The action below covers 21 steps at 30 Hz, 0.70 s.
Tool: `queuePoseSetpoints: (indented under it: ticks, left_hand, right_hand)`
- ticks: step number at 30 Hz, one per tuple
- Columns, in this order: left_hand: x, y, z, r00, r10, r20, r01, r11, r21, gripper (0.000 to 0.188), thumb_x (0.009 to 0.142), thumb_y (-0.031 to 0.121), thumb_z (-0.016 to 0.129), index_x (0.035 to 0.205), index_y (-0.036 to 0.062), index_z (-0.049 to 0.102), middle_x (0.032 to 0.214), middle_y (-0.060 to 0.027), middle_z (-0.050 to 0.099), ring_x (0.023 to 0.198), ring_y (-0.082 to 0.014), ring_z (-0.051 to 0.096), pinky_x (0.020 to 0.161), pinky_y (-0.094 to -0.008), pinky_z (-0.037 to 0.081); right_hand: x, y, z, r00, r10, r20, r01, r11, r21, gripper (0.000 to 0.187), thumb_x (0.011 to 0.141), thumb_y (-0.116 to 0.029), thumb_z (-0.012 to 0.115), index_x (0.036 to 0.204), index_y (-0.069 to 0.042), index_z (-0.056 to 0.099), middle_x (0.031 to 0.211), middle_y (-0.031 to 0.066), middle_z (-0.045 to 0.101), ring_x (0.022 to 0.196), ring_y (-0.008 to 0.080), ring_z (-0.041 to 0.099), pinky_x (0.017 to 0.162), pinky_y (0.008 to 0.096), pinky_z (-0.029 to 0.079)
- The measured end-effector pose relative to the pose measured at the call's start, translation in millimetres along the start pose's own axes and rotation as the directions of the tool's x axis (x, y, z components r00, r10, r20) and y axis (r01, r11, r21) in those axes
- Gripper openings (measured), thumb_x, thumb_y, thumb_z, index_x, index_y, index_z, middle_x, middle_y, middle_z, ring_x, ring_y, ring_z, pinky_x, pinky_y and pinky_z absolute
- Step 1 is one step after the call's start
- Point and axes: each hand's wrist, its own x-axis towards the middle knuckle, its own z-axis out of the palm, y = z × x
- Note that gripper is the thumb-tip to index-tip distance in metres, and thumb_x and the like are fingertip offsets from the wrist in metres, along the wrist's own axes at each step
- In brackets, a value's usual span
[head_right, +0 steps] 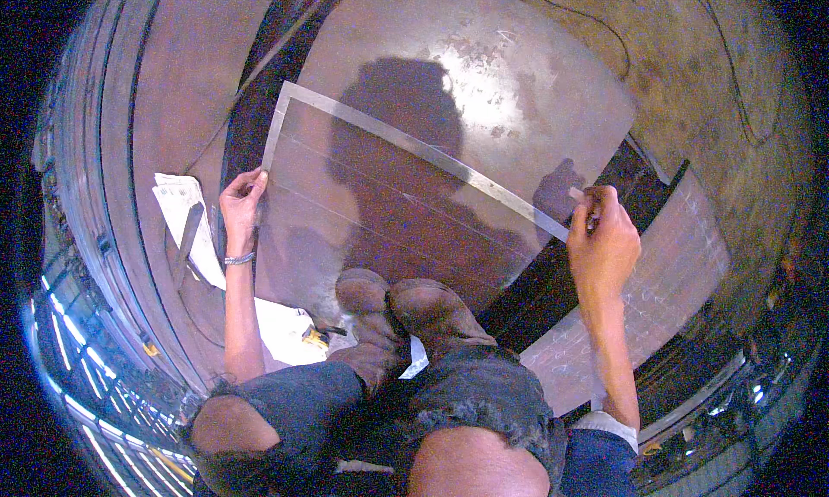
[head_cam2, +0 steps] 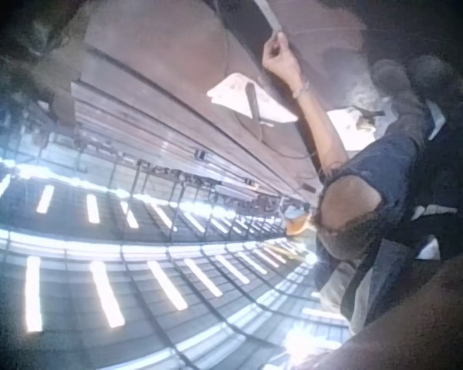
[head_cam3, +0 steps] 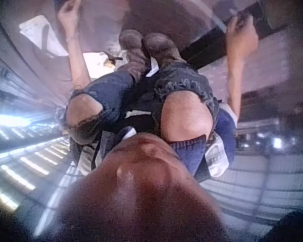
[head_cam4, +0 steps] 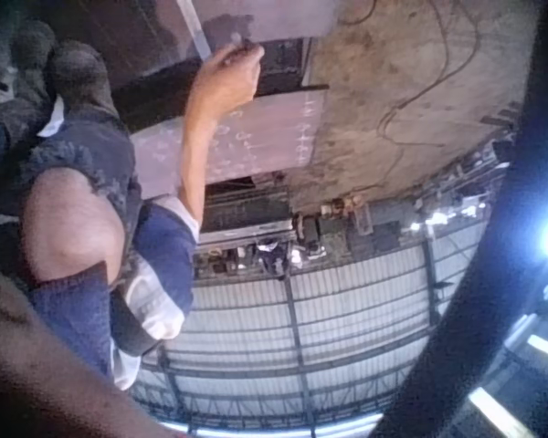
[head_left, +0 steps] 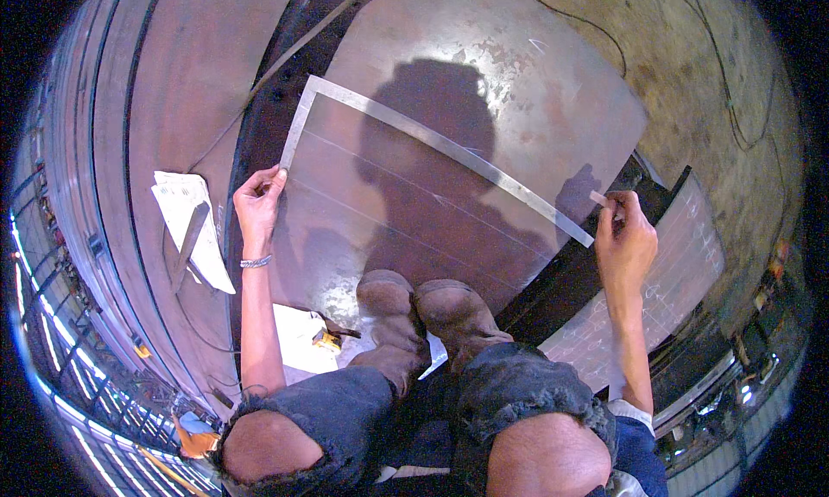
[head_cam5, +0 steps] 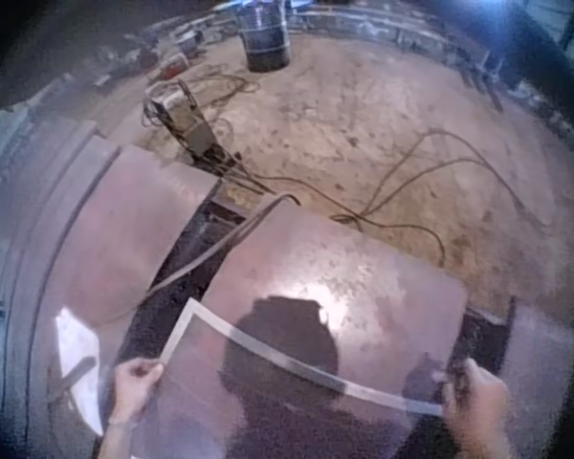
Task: The person measures a large metal sheet using a tape measure and a straight edge, marking measurements with a marker. The person also consults a document with handwritten notes during the process.
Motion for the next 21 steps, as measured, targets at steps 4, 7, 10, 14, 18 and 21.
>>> queuePoseSetpoints:
  ticks: [4,7,10,14,18,21]
  left_hand:
    - [0.5,5.7,2.9,1.0,0.027,0.011,-0.027,0.999,0.031,0.022,0.086,0.017,0.077,0.1,0.001,0.075,0.075,0.0059,0.061,0.068,-0.0036,0.048,0.062,-0.0203,0.039]
    - [-1.6,4.5,0.1,1.0,0.028,0.001,-0.028,0.999,0.041,0.021,0.086,0.017,0.077,0.099,0.0007,0.075,0.075,0.0055,0.062,0.067,-0.0037,0.049,0.062,-0.0206,0.04]
    - [-2.0,9.0,0.5,1.0,0.009,-0.003,-0.009,1.0,0.021,0.02,0.085,0.016,0.077,0.098,0.0011,0.075,0.078,0.003,0.067,0.069,-0.0047,0.053,0.065,-0.0221,0.044]
    - [3.5,14.0,0.2,0.998,0.056,-0.004,-0.055,0.997,0.059,0.019,0.083,0.015,0.078,0.097,0.0015,0.075,0.08,0.001,0.07,0.07,-0.0053,0.055,0.067,-0.0228,0.046]
    - [-0.8,4.0,1.5,1.0,0.011,-0.015,-0.011,1.0,0.002,0.018,0.084,0.015,0.078,0.097,0.0037,0.076,0.072,0.0056,0.063,0.066,-0.0038,0.048,0.061,-0.0215,0.039]
    - [-0.3,2.6,-0.6,0.999,0.047,-0.015,-0.047,0.999,0.006,0.019,0.084,0.016,0.078,0.097,0.0023,0.075,0.072,0.006,0.062,0.066,-0.0035,0.047,0.06,-0.0214,0.038]
  right_hand:
    - [13.8,-23.5,-1.4,0.999,-0.01,0.046,-0.008,0.926,0.377,0.011,0.093,-0.01,0.059,0.102,-0.004,0.059,0.085,0.0133,0.073,0.071,0.0288,0.071,0.062,0.0373,0.052]
    - [26.4,-59.2,4.9,0.993,-0.113,0.018,0.091,0.87,0.485,0.013,0.096,-0.01,0.057,0.107,-0.003,0.06,0.093,0.0117,0.074,0.078,0.0189,0.07,0.064,0.0318,0.051]
    - [45.0,-92.9,18.7,0.921,-0.372,-0.119,0.386,0.819,0.424,0.022,0.096,-0.011,0.058,0.116,-0.004,0.062,0.095,0.0103,0.074,0.079,0.0179,0.07,0.065,0.0316,0.051]
    - [70.0,-147.2,26.7,0.822,-0.547,-0.158,0.564,0.746,0.354,0.02,0.094,-0.011,0.059,0.112,-0.005,0.065,0.082,0.0137,0.07,0.069,0.0239,0.067,0.063,0.0345,0.051]
    - [91.5,-175.4,26.4,0.786,-0.58,-0.215,0.614,0.692,0.378,0.02,0.093,-0.013,0.061,0.111,-0.006,0.066,0.078,0.0143,0.068,0.063,0.0223,0.065,0.061,0.0334,0.05]
    - [100.8,-176.3,22.7,0.818,-0.52,-0.248,0.568,0.654,0.5,0.017,0.091,-0.016,0.061,0.105,-0.008,0.066,0.072,0.02,0.065,0.067,0.0386,0.065,0.06,0.0467,0.049]
